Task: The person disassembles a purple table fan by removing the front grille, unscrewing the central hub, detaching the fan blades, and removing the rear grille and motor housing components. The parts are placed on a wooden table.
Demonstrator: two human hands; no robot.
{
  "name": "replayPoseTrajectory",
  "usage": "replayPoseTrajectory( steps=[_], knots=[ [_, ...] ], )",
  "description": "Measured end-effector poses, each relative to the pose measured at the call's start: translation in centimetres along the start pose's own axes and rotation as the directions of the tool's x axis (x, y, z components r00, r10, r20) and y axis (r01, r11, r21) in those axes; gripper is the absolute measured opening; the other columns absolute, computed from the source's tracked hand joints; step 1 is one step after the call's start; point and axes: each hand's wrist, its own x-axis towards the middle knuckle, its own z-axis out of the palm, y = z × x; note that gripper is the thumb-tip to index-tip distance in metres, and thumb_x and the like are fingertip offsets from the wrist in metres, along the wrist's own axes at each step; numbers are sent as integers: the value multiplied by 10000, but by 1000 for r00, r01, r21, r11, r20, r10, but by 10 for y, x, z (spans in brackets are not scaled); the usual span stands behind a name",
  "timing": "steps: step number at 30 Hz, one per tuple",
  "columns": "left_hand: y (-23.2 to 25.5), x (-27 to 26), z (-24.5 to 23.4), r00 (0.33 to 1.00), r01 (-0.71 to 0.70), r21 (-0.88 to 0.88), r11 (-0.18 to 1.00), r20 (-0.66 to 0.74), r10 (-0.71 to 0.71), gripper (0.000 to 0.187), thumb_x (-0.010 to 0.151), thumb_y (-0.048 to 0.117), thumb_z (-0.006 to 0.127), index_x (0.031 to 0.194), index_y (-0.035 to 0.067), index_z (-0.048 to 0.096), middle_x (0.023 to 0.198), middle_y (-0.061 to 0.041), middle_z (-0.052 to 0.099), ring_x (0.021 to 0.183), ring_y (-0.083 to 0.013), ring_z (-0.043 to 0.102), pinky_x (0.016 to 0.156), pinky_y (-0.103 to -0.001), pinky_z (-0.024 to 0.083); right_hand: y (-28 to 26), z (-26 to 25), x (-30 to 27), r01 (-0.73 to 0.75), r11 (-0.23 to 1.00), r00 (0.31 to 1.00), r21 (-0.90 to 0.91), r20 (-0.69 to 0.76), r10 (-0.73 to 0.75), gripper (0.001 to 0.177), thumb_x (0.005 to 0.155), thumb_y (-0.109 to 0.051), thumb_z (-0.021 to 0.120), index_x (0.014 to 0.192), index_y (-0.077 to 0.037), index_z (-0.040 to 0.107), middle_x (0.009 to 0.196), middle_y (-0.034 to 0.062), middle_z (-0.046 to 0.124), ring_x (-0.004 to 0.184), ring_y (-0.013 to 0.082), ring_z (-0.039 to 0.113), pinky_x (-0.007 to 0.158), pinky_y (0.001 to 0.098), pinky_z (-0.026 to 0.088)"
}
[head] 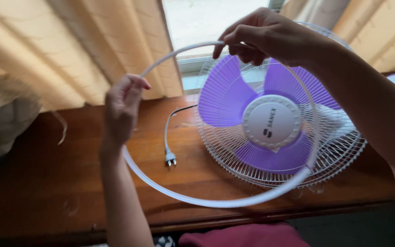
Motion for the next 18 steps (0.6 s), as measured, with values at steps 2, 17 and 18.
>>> replayPoseTrajectory(
  steps=[2, 17, 18],
  knots=[
    [27, -14, -27, 997, 48, 25, 999, -61, -46, 235, 1094, 242, 517, 991, 75, 645, 822, 105, 498, 763, -7, 413, 681, -190, 328, -12, 15, 6, 107, 994, 994, 3, 31, -107, 289, 1044, -251, 606, 1118, -26, 772, 688, -14, 565, 613, 62, 498, 546, 236, 425],
    [165, -133, -113, 929, -30, 359, 933, -335, 159, 235, 1072, 216, 574, 1089, -11, 631, 1030, -18, 632, 950, -109, 564, 920, -228, 435, -83, 108, 17, 776, 574, 626, -261, 202, -754, 210, 1068, -104, 728, 1273, -62, 733, 1047, 64, 708, 949, 147, 658, 895, 323, 542],
    [163, -141, -115, 932, -33, 397, 917, -318, 172, 224, 1081, 199, 589, 1098, -17, 646, 1062, -27, 614, 999, -129, 573, 957, -243, 442, -81, 114, 17, 778, 559, 619, -286, 203, -759, 210, 1049, -99, 740, 1256, -63, 738, 1045, 71, 708, 975, 158, 675, 908, 329, 560]
  ],
)
